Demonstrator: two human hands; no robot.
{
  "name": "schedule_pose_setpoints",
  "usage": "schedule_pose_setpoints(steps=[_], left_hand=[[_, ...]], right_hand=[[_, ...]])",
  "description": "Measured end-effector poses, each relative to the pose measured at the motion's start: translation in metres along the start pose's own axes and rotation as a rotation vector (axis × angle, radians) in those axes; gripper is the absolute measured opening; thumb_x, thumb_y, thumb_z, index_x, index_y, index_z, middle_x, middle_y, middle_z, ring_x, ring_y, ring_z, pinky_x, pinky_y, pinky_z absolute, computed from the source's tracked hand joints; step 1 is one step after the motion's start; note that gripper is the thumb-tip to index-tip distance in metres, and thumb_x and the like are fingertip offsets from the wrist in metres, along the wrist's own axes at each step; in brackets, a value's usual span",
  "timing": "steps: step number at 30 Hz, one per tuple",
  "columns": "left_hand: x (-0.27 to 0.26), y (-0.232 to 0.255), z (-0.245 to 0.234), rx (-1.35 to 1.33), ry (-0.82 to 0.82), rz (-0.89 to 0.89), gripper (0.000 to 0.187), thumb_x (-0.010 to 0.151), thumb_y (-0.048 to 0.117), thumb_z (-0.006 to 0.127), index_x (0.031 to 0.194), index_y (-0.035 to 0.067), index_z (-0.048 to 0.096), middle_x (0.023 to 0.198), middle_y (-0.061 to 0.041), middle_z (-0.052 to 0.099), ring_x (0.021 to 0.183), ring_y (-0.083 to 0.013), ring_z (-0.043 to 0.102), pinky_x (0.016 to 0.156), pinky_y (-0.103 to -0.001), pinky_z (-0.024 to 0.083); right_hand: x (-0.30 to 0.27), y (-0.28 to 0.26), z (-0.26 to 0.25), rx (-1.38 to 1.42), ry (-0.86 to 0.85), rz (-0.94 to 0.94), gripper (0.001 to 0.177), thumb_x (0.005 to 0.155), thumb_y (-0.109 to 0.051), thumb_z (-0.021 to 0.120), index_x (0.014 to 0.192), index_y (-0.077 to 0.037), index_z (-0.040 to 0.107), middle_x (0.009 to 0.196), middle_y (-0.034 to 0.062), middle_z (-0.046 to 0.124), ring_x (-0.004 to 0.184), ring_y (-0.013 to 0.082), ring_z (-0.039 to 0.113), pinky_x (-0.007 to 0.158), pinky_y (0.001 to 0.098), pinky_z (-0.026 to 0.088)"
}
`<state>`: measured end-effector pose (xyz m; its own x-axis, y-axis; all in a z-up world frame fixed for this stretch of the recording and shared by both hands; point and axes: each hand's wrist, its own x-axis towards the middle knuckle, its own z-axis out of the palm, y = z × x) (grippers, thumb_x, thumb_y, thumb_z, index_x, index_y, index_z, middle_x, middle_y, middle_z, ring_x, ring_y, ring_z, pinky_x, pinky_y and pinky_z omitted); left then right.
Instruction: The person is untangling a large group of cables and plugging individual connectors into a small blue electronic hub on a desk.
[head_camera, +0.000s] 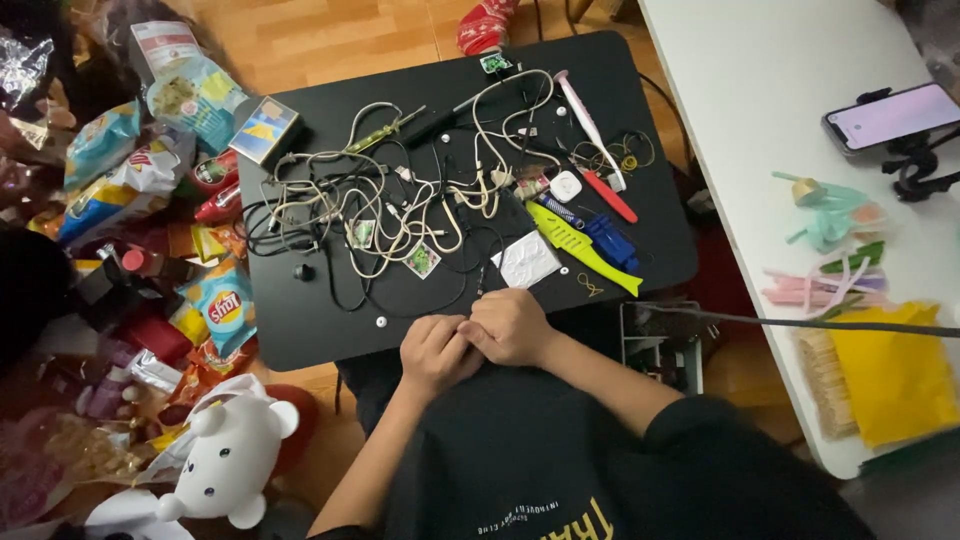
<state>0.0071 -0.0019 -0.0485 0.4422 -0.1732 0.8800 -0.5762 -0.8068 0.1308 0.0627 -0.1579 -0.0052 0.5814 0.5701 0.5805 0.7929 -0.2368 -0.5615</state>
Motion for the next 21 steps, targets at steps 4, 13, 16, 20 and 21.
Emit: schedule_pose_setpoints(steps=[4,13,16,20,21], left_hand=[[-0.002,0.001,0.001,-0.022,-0.023,-0.026,0.012,0.082,0.023,0.076,0.076,0.018,0.067,0.077,0.000,0.068,0.062,-0.0172,0.062,0.057,-0.029,0.049],[-0.008,-0.001,-0.001,-0.032,-0.084,-0.027,0.010,0.079,0.023,0.078,0.081,0.018,0.070,0.081,-0.001,0.068,0.068,-0.0181,0.063,0.060,-0.029,0.050],[-0.007,0.000,0.001,-0.032,-0.060,-0.034,0.012,0.079,0.025,0.080,0.081,0.019,0.069,0.079,0.000,0.067,0.065,-0.0173,0.063,0.059,-0.029,0.050],[-0.015,-0.001,0.004,-0.024,-0.061,-0.030,0.011,0.082,0.026,0.077,0.081,0.019,0.069,0.079,-0.001,0.067,0.066,-0.0178,0.063,0.060,-0.029,0.050],[-0.017,-0.002,0.005,-0.015,-0.057,-0.029,0.011,0.082,0.026,0.076,0.081,0.019,0.068,0.080,-0.001,0.067,0.066,-0.0185,0.063,0.060,-0.030,0.051]], right_hand=[[-0.015,0.014,0.011,-0.050,0.091,0.064,0.053,0.108,-0.034,0.047,0.060,-0.014,0.051,0.050,0.0023,0.045,0.043,0.0238,0.053,0.041,0.0307,0.044],[-0.007,-0.003,0.004,-0.088,0.115,0.038,0.021,0.103,-0.004,0.049,0.114,-0.002,0.067,0.076,0.0104,0.068,0.062,0.0303,0.069,0.055,0.0352,0.057],[-0.004,-0.005,0.003,-0.135,0.148,0.000,0.026,0.100,-0.001,0.050,0.116,0.001,0.070,0.069,0.0090,0.065,0.054,0.0280,0.063,0.051,0.0336,0.054],[-0.001,-0.008,-0.001,-0.107,0.127,-0.008,0.028,0.100,-0.002,0.050,0.121,0.004,0.068,0.070,0.0129,0.067,0.055,0.0301,0.064,0.049,0.0352,0.053],[0.000,-0.009,-0.003,-0.087,0.112,-0.006,0.029,0.100,-0.002,0.050,0.122,0.005,0.068,0.070,0.0144,0.067,0.055,0.0309,0.064,0.049,0.0361,0.053]])
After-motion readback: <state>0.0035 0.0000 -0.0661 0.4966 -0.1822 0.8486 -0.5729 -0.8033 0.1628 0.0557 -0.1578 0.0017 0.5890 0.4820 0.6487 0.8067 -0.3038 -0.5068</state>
